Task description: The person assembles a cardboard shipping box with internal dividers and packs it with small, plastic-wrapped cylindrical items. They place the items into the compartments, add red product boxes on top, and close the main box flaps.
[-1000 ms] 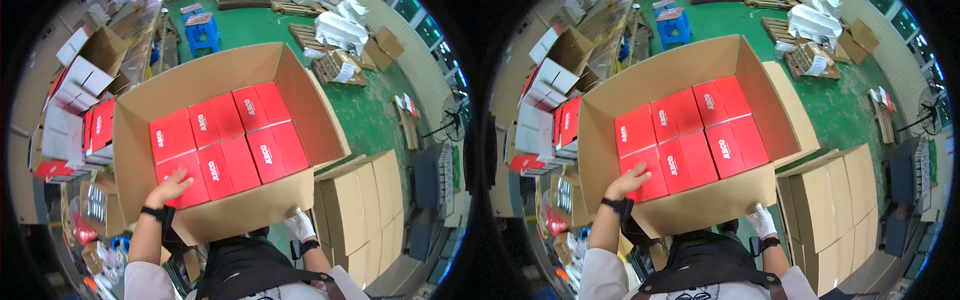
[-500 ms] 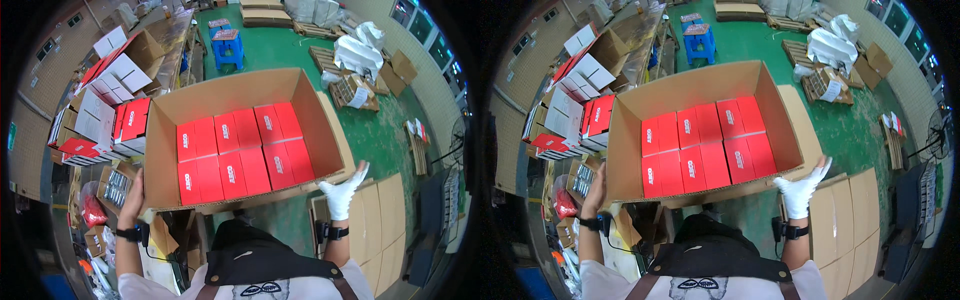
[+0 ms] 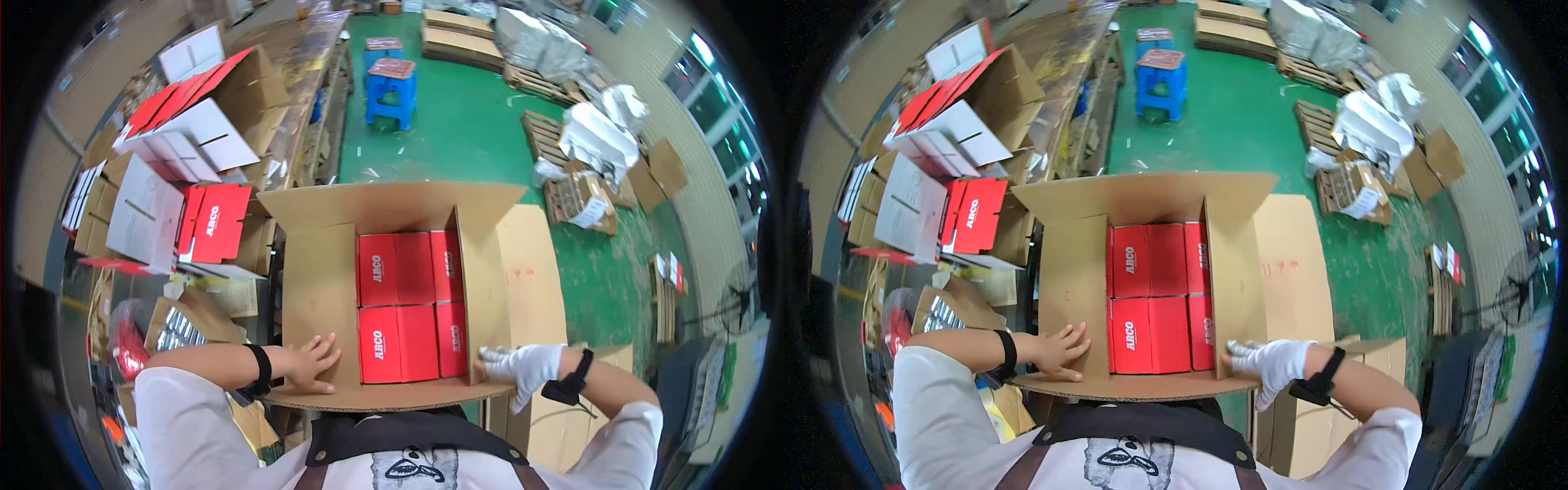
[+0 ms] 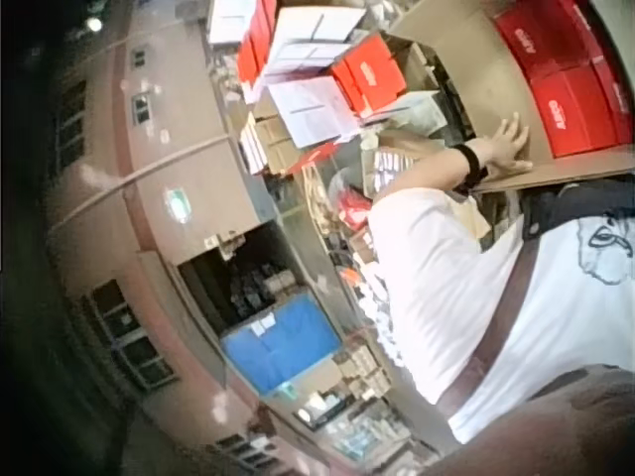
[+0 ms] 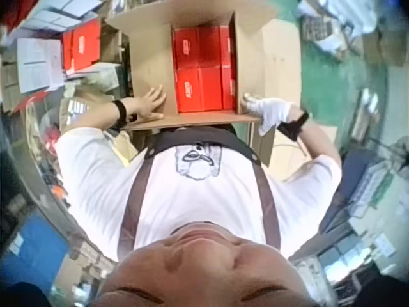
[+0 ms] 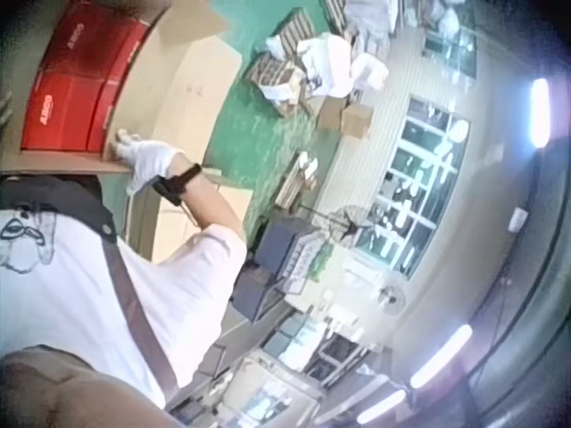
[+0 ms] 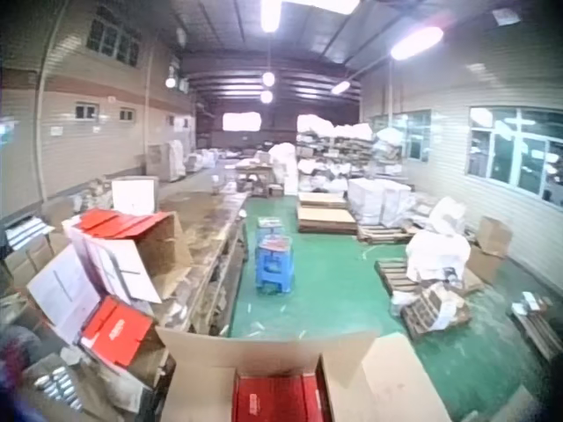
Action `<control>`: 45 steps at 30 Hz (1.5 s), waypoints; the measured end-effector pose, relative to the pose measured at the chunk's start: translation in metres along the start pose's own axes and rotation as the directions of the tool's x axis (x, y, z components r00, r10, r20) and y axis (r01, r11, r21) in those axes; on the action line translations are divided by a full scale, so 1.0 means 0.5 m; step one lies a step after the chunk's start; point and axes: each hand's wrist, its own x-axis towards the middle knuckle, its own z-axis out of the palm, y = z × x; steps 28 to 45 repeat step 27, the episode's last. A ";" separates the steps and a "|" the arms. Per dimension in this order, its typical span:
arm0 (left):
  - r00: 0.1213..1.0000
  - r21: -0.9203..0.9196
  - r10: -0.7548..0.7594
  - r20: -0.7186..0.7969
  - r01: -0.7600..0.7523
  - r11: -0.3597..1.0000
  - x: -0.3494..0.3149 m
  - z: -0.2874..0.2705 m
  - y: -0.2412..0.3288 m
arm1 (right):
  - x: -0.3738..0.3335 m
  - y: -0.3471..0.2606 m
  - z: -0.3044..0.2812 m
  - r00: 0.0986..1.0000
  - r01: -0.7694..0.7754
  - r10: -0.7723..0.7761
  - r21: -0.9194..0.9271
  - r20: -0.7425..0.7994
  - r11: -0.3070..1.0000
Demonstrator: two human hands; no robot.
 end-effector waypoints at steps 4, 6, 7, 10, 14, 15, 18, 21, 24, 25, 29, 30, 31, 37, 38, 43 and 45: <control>0.950 -0.583 0.299 0.090 -0.193 0.789 -0.117 0.032 0.009 | 0.102 0.028 -0.071 0.901 0.169 -0.104 -0.120 0.421 0.978; 0.966 -0.568 0.026 -0.256 -0.172 0.805 -0.289 -0.112 0.112 | 0.123 0.066 -0.047 0.856 0.250 -0.203 -0.037 0.475 0.968; 0.888 -0.478 0.025 -0.459 -0.271 0.836 -0.324 -0.096 0.141 | 0.137 0.118 -0.030 0.867 0.336 -0.355 0.117 0.350 0.935; 0.700 -0.408 -0.338 -0.629 0.072 0.910 -0.268 -0.050 0.262 | 0.197 0.145 -0.068 0.892 0.309 -0.347 0.169 0.290 0.936; 0.315 -0.331 -0.407 -0.857 0.267 0.905 -0.029 0.014 0.265 | 0.224 0.150 -0.174 0.882 0.392 -0.395 0.065 0.256 0.918; 0.267 -0.378 -0.447 -0.854 0.274 0.884 0.015 0.008 0.239 | 0.204 0.116 -0.263 0.890 0.343 -0.355 0.092 0.287 0.935; 0.191 -0.510 -0.574 -0.797 0.296 0.807 0.158 -0.011 0.144 | 0.128 0.027 -0.498 0.713 0.357 -0.367 -0.141 -0.598 0.923; 0.199 -0.473 -0.587 -0.785 0.418 0.775 0.291 -0.029 0.071 | 0.163 0.072 -0.613 0.159 -0.143 -0.444 -0.465 -0.882 0.874; 0.209 -0.482 -0.569 -0.796 0.351 0.803 0.296 -0.025 0.072 | 0.203 0.136 -0.565 0.776 -0.030 -0.134 -0.249 -0.616 0.968; 0.226 -0.496 -0.566 -0.793 0.300 0.815 0.281 0.013 0.077 | 0.221 0.093 -0.506 0.809 -0.026 -0.086 -0.182 -0.581 0.983; 0.219 -0.542 -0.585 -0.781 0.230 0.808 0.273 0.063 0.104 | 0.250 0.144 -0.384 0.680 0.094 -0.367 -0.421 -0.635 0.902; 0.219 -0.542 -0.585 -0.781 0.230 0.808 0.273 0.063 0.104 | 0.250 0.144 -0.384 0.680 0.094 -0.367 -0.421 -0.635 0.902; 0.219 -0.542 -0.585 -0.781 0.230 0.808 0.273 0.063 0.104 | 0.250 0.144 -0.384 0.680 0.094 -0.367 -0.421 -0.635 0.902; 0.219 -0.542 -0.585 -0.781 0.230 0.808 0.273 0.063 0.104 | 0.250 0.144 -0.384 0.680 0.094 -0.367 -0.421 -0.635 0.902; 0.219 -0.542 -0.585 -0.781 0.230 0.808 0.273 0.063 0.104 | 0.250 0.144 -0.384 0.680 0.094 -0.367 -0.421 -0.635 0.902; 0.219 -0.542 -0.585 -0.781 0.230 0.808 0.273 0.063 0.104 | 0.250 0.144 -0.384 0.680 0.094 -0.367 -0.421 -0.635 0.902; 0.219 -0.542 -0.585 -0.781 0.230 0.808 0.273 0.063 0.104 | 0.250 0.144 -0.384 0.680 0.094 -0.367 -0.421 -0.635 0.902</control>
